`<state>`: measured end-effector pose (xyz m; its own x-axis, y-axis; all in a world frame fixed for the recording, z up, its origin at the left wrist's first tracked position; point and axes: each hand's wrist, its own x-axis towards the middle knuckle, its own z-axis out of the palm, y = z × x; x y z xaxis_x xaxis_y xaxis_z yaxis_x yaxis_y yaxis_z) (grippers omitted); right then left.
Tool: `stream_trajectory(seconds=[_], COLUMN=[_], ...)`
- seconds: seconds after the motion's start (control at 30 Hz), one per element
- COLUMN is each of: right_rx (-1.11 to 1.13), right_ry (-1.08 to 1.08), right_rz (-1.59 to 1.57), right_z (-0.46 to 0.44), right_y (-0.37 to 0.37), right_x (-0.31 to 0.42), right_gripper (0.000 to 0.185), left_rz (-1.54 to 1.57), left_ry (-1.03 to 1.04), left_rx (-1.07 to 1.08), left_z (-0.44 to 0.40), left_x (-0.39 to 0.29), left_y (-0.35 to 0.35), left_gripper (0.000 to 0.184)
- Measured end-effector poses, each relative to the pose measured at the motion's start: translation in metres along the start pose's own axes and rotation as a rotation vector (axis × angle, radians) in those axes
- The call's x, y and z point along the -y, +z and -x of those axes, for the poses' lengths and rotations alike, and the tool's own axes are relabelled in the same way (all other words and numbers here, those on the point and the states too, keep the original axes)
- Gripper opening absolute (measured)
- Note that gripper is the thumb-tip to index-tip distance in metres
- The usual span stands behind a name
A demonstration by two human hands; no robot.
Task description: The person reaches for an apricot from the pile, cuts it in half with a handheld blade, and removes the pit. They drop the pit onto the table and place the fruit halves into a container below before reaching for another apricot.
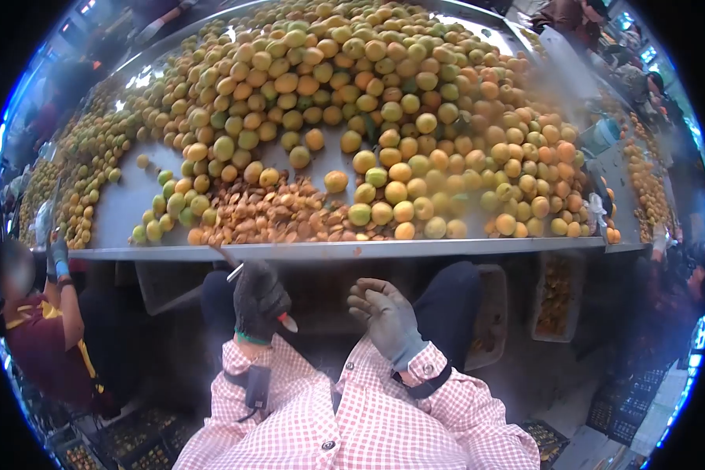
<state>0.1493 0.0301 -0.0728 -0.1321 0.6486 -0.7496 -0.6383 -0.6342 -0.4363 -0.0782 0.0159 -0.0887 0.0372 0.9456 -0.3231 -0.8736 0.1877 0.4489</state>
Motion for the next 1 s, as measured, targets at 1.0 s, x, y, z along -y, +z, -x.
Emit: stream_trajectory(seconds=[1.0], right_rx=[-0.145], right_ry=[-0.879], right_rz=[1.919], right_z=[-0.138], right_y=[0.062], right_x=[0.192], right_gripper=[0.045], left_rz=[-0.262], left_ry=[-0.237], left_rx=[-0.04], left_z=[-0.023], left_x=[0.02], left_y=[0.011], left_gripper=[0.019])
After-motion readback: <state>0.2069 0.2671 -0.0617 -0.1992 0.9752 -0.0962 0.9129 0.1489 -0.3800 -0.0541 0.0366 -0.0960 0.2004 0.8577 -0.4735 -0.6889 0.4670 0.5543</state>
